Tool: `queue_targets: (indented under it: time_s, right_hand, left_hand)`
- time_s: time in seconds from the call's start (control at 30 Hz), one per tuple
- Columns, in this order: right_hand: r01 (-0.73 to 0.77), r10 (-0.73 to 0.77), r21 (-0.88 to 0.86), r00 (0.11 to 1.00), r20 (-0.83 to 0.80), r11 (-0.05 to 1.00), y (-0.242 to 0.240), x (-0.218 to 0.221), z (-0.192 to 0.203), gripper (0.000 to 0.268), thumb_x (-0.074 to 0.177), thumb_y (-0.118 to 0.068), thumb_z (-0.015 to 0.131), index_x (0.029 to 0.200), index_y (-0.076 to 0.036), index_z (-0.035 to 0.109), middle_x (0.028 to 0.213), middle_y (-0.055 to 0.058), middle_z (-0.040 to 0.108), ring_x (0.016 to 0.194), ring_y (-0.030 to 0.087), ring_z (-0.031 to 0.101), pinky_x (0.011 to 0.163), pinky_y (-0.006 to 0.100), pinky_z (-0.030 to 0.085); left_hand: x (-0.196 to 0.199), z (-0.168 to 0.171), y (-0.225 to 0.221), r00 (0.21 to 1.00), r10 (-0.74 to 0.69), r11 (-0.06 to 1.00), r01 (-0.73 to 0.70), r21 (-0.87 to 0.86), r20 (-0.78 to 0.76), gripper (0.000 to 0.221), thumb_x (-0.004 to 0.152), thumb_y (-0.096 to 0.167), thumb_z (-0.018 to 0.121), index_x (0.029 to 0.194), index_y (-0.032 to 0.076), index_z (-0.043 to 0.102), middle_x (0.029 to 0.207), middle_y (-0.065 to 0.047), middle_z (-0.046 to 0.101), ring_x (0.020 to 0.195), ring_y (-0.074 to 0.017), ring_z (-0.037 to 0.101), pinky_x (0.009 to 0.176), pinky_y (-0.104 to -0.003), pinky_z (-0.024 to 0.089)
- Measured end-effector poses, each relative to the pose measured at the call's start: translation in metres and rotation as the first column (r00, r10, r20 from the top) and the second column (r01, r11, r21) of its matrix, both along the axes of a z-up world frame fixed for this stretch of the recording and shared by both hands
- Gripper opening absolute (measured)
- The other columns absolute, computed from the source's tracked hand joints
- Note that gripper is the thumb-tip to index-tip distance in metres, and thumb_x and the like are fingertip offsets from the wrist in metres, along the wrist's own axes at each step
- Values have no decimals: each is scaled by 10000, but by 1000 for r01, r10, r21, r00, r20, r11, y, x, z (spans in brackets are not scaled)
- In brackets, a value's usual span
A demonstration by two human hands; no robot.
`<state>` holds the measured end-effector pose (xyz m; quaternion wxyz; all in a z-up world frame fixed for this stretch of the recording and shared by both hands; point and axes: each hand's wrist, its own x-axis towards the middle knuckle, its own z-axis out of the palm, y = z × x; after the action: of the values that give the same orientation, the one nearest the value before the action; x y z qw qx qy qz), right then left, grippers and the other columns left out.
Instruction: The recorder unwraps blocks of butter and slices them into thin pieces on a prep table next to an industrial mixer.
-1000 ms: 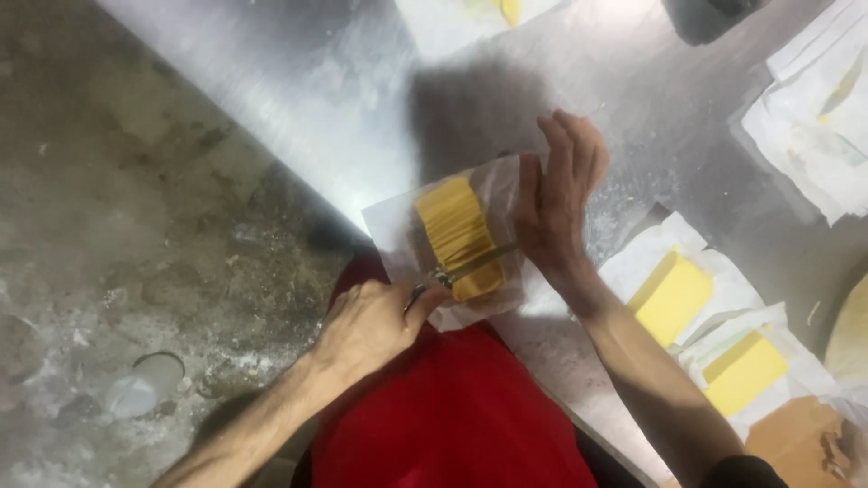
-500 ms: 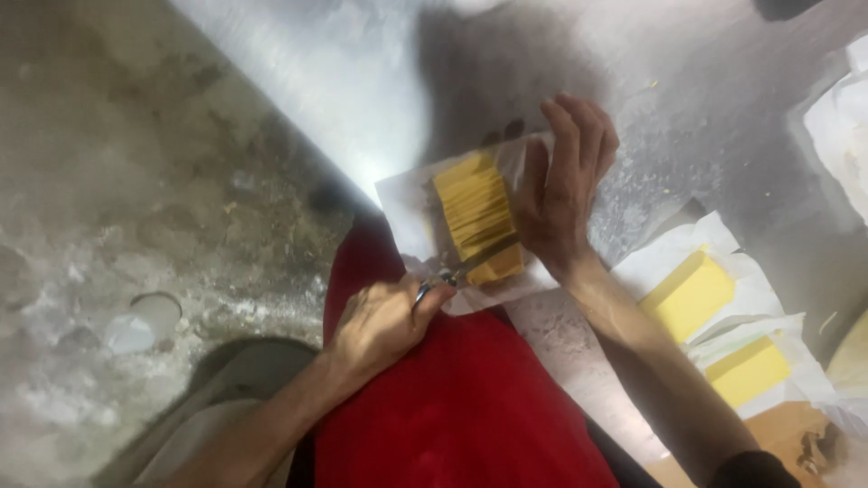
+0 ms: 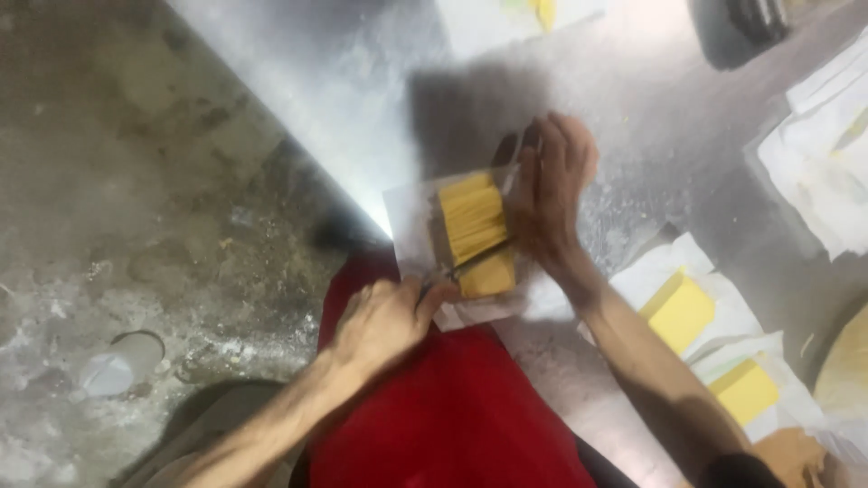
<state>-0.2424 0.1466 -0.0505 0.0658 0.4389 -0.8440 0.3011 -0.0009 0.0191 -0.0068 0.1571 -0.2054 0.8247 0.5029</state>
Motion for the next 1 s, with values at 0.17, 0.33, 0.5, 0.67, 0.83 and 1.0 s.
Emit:
queue_targets:
  time_s: [0.17,0.33,0.5,0.67,0.83,1.0]
  right_hand:
    - [-13,14,-62,1000,10,998,6,16,19,375,1109,27,443,1478,-33,457,1479,181,458,1441,320,402,1278,514,334]
    - [39,-39,-27,999,5,999,3,18,23,330,1079,31,504,1407,-9,507,1432,180,501,1409,321,414,1237,500,338]
    - [79,-79,7,997,3,997,-1,20,25,359,1037,40,517,1394,-2,515,1417,180,516,1418,343,413,1244,517,327]
    - [78,-78,4,996,-44,997,-4,7,10,387,1035,20,551,1414,15,474,1432,195,482,1420,385,385,1251,542,293]
    - [104,-104,-10,987,-123,995,2,2,-1,354,1062,-9,531,1409,-35,469,1449,182,446,1400,354,390,1235,541,308]
    - [80,-83,-40,993,-87,996,18,7,14,345,1103,1,488,1444,-49,474,1467,155,457,1427,313,411,1255,516,311]
  left_hand:
    - [12,7,7,994,-49,998,52,-30,95,604,1073,546,443,895,40,719,475,30,497,337,-23,408,286,-242,332]
    - [-5,27,4,956,-106,993,85,85,274,548,1041,503,392,1061,30,668,419,8,459,275,-79,383,228,-294,332]
    - [-4,10,8,958,-98,990,68,120,269,517,1056,470,381,1041,37,663,435,15,486,286,-82,437,225,-293,373]
    - [-16,-6,4,987,-100,995,101,-6,123,555,1085,453,409,897,9,682,465,-5,530,316,-90,479,250,-281,375]
    - [-23,16,-4,980,-61,996,47,77,190,488,1036,463,441,892,61,678,446,-46,563,291,-106,484,245,-289,352]
    - [-21,48,-8,970,-93,995,84,48,223,526,1039,473,465,812,46,671,439,-35,554,289,-87,478,253,-274,356]
